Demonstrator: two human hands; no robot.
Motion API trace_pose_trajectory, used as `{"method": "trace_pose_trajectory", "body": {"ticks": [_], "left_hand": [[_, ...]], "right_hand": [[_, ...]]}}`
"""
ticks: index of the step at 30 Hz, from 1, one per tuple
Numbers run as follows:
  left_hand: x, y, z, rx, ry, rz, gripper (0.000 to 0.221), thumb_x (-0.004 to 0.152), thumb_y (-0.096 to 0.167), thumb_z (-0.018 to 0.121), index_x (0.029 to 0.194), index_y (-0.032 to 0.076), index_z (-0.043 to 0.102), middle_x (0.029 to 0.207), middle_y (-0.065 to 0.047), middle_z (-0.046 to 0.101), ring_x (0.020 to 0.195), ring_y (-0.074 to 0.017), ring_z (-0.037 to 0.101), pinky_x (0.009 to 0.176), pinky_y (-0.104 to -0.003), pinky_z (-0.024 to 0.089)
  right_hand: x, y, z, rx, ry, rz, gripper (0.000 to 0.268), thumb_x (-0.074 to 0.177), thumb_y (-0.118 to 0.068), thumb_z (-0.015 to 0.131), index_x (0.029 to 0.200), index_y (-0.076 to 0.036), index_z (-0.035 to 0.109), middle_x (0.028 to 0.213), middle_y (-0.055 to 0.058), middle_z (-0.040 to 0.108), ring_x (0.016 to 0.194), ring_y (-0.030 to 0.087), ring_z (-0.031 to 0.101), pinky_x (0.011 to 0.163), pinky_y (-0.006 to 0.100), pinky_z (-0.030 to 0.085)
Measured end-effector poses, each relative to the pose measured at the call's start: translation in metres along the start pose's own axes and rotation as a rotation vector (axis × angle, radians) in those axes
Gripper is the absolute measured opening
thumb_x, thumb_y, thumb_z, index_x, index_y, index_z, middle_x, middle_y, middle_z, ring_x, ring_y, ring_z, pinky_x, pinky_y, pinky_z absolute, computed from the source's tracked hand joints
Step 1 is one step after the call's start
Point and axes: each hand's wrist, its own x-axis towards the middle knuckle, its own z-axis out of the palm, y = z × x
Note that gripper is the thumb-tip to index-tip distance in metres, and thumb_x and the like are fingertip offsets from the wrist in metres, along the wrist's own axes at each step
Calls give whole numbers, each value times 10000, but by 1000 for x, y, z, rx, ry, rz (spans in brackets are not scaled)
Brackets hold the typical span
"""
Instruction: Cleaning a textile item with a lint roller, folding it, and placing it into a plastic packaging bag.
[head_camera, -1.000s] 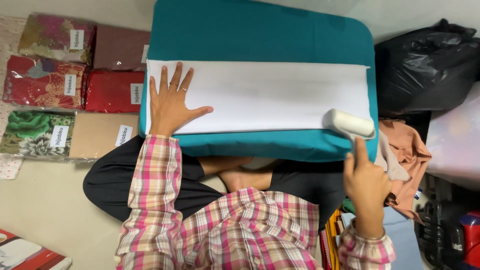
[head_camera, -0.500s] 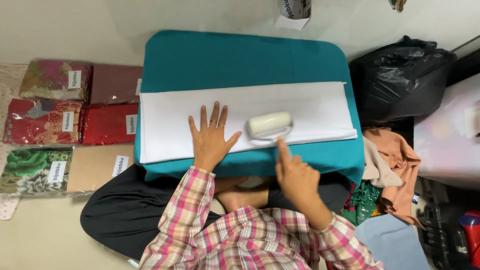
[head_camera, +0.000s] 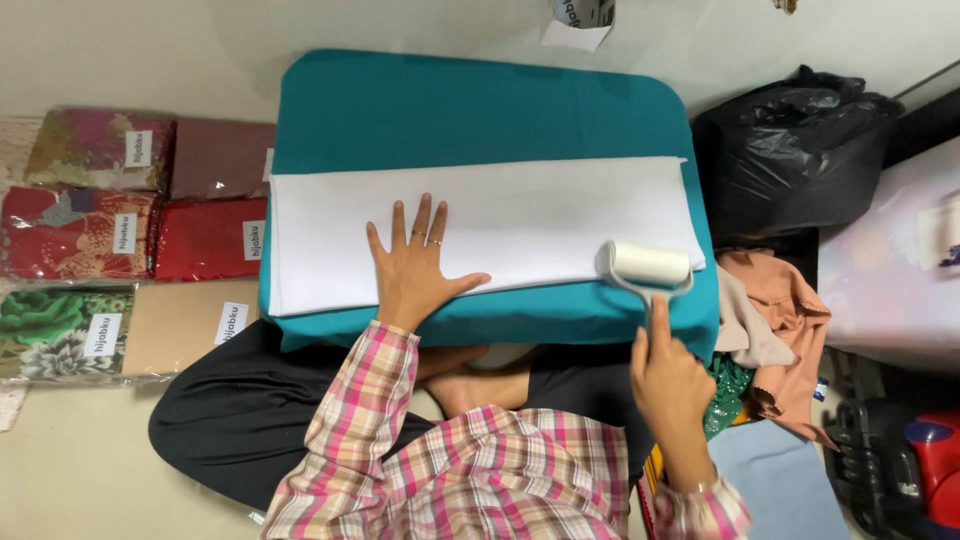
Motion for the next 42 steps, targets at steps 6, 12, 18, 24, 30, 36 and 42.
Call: {"method": "trace_pose_trajectory", "body": {"ticks": [6, 12, 18, 24, 30, 36, 42], "left_hand": [[-1, 5, -17, 13, -40, 2, 1251, 698, 998, 414, 1650, 211, 215, 1727, -32, 141, 1565, -407, 120, 1155, -756, -19], [-1, 4, -10, 27, -14, -10, 1301, 649, 1034, 406, 1650, 226, 210, 1728, -7, 125, 1570, -391, 97, 1164, -744, -28], [0, 3, -9, 0, -28, -9, 1312, 638, 1041, 410, 1648, 230, 200, 1726, -6, 123, 1569, -388, 93, 1161, -743, -59], [0, 7, -21, 26, -87, -15, 1289, 659, 1025, 420, 1646, 232, 180, 1725, -7, 115, 1563, -391, 100, 1152, -748, -3], [-1, -2, 14, 136, 252, 52, 1312, 635, 1059, 408, 1629, 211, 289, 1707, -3, 205, 1556, -364, 159, 1151, -709, 146], [-1, -2, 16, 148, 252, 50, 1315, 642, 1066, 378, 1636, 213, 258, 1712, -2, 174, 1566, -356, 114, 1161, -704, 116], [1, -4, 21, 188, 253, 34, 1320, 635, 1088, 337, 1636, 235, 229, 1715, 10, 144, 1569, -338, 108, 1173, -692, 76]], "right_hand": [[12, 26, 10, 58, -95, 59, 592, 1058, -498, 372, 1631, -352, 395, 810, 218, 709, 760, 494, 732, 703, 620, 572], [139, 14, 47, 83, -32, 49, 555, 1072, -420, 427, 1616, -322, 387, 792, 231, 712, 770, 510, 733, 678, 621, 562], [190, 16, 44, 199, -39, 35, 528, 1054, -433, 472, 1567, -311, 462, 879, 279, 729, 852, 542, 725, 710, 614, 548], [88, 29, -2, 175, -181, 50, 576, 1058, -426, 405, 1619, -296, 378, 917, 320, 739, 926, 533, 728, 805, 625, 551], [113, 106, -43, 440, 135, -75, 556, 1012, -374, 524, 1489, -94, 578, 1402, 166, 646, 790, 336, 630, 826, 489, 461], [289, 170, -56, 433, 839, -295, 334, 1241, -98, 623, 1355, 215, 640, 1196, 427, 712, 1032, 586, 657, 834, 569, 480], [399, 143, -69, 378, 749, -182, 382, 1248, -266, 571, 1360, 99, 580, 1177, 364, 729, 972, 545, 681, 779, 557, 486]]}}
